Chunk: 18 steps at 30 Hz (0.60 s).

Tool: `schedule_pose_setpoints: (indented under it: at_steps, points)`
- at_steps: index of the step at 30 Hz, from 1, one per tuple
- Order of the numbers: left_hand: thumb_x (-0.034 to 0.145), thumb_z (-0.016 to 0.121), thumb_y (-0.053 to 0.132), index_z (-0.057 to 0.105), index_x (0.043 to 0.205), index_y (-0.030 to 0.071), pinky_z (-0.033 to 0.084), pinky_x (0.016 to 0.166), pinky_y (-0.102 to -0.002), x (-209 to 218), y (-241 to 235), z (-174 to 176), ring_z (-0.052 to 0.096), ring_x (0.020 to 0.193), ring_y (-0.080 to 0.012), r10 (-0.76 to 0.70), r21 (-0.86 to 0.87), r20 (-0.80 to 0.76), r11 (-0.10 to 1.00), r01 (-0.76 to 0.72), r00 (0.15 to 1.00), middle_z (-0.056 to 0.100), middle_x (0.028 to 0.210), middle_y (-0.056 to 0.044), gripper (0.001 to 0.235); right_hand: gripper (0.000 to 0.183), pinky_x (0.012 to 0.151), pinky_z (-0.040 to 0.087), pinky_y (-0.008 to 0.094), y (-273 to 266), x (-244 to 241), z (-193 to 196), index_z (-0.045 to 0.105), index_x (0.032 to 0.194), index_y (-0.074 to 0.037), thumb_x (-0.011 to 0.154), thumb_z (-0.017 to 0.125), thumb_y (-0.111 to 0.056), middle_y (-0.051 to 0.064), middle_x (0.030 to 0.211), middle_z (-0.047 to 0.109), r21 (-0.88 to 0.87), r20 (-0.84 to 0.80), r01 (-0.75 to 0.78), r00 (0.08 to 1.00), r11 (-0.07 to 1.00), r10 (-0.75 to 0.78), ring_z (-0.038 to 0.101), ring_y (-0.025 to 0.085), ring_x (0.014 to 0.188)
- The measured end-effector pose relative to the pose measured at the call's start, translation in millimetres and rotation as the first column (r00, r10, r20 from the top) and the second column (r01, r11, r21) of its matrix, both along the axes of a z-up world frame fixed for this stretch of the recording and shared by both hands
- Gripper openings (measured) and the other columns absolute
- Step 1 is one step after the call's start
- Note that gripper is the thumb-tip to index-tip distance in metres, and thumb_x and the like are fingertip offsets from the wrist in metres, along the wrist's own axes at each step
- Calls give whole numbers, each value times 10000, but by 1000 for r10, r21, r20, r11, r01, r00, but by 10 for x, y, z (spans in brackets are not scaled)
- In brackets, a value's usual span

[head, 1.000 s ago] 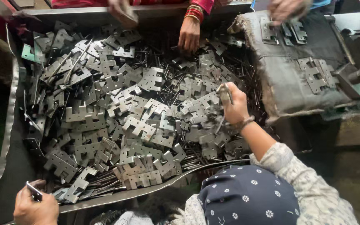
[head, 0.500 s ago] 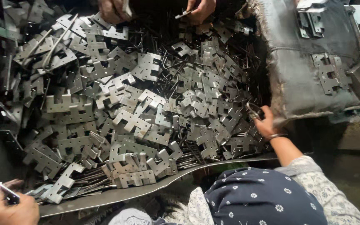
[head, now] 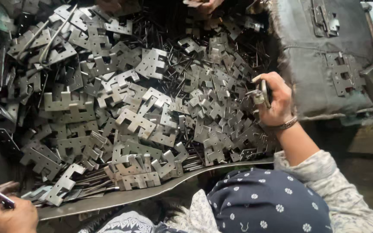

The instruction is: The person sorts through a bin of metal brackets and rods by hand, picking up individual brackets and placing them onto a pile on the right.

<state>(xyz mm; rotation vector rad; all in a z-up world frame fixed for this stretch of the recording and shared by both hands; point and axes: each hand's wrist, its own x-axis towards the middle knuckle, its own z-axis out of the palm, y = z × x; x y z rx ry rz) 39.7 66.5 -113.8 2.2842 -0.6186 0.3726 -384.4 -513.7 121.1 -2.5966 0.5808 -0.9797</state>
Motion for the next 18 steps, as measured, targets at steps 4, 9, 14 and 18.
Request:
schedule_pose_setpoints:
  at_steps: [4,9,14,18]
  points:
    - [830,475,-162,701,1011,33,589,935,-293,-88,13,144,674,953,-201,58,192,76,979,-72,995,681,1036,-98,349,290,846,513,469,-462,-451,-791,637,1123,-48,844,658,-126,179,1017,634,-150,-430,3,900,989,-68,609,395,966]
    - [818,458,-159,700,1037,46,581,969,-270,-79,7,111,671,1010,-196,26,161,78,986,-39,997,676,1090,-86,385,256,798,515,443,-326,-1470,-1921,654,1113,-48,879,657,-150,164,939,641,28,-502,436,784,899,-365,617,348,880]
    - [854,466,-154,676,1033,9,514,900,-297,-40,-13,-11,646,956,-214,51,126,5,991,-51,999,650,1019,-107,320,229,749,517,416,-231,-1192,-1788,670,1104,-48,914,656,-174,150,860,647,89,-336,546,804,833,-491,625,301,794]
    - [891,514,-143,667,1077,-27,515,897,-319,44,83,-119,626,943,-234,23,80,-65,997,-18,998,647,1045,-142,268,215,711,519,394,119,-847,-1288,683,1096,-47,942,655,-194,138,797,652,282,-288,502,857,818,-427,632,264,726]
